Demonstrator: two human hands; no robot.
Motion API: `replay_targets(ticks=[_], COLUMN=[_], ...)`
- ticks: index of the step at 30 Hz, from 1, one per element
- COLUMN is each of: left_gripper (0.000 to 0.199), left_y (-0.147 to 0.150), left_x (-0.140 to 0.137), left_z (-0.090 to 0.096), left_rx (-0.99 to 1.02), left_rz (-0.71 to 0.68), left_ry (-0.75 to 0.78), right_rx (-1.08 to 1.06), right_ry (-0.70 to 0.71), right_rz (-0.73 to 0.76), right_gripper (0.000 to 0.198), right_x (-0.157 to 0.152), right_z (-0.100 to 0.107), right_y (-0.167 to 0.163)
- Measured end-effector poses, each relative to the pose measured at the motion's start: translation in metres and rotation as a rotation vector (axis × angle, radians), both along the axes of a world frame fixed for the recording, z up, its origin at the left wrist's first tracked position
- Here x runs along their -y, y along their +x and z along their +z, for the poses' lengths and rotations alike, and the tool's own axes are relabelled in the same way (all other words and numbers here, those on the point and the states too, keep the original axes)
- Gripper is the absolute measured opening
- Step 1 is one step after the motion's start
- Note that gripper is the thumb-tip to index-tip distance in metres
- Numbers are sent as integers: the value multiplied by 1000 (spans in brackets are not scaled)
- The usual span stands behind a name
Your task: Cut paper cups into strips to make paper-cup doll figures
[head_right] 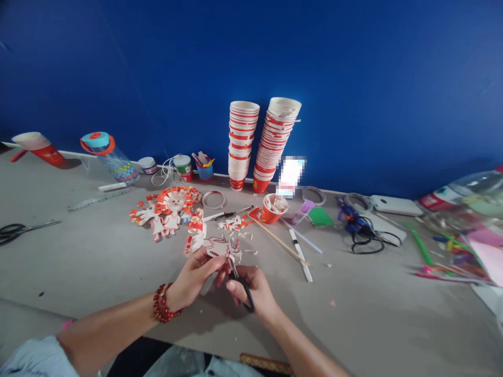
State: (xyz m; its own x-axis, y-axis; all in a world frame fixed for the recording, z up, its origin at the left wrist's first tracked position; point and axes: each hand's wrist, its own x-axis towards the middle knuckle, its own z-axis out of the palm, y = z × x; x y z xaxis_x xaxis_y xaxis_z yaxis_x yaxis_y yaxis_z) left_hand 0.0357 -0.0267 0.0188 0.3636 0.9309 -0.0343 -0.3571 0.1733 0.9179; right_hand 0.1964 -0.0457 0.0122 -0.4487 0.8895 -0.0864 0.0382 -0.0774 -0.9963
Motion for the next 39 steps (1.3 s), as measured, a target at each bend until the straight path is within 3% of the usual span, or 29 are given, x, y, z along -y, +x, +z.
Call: replay_targets(ticks=[12,28,36,39], left_gripper=[21,20,22,31], left_y=[1,4,5,3], left_x=[2,4,5,2], left_z=[1,-2,-1,-1], left_rx=[20,129,191,219], left_rz=[-15,-16,-61,-149], left_ry=[-39,-199,-265,-271], right_rx=[-67,-93,-78,-61], right_ry=[29,44,10,6], right_rz=[-20,-59,-86,-75], right_gripper=[64,58,56,55], right_x=[1,2,2,1], right_z=[1,-2,-4,-4], right_y=[-4,-6,-5,-3])
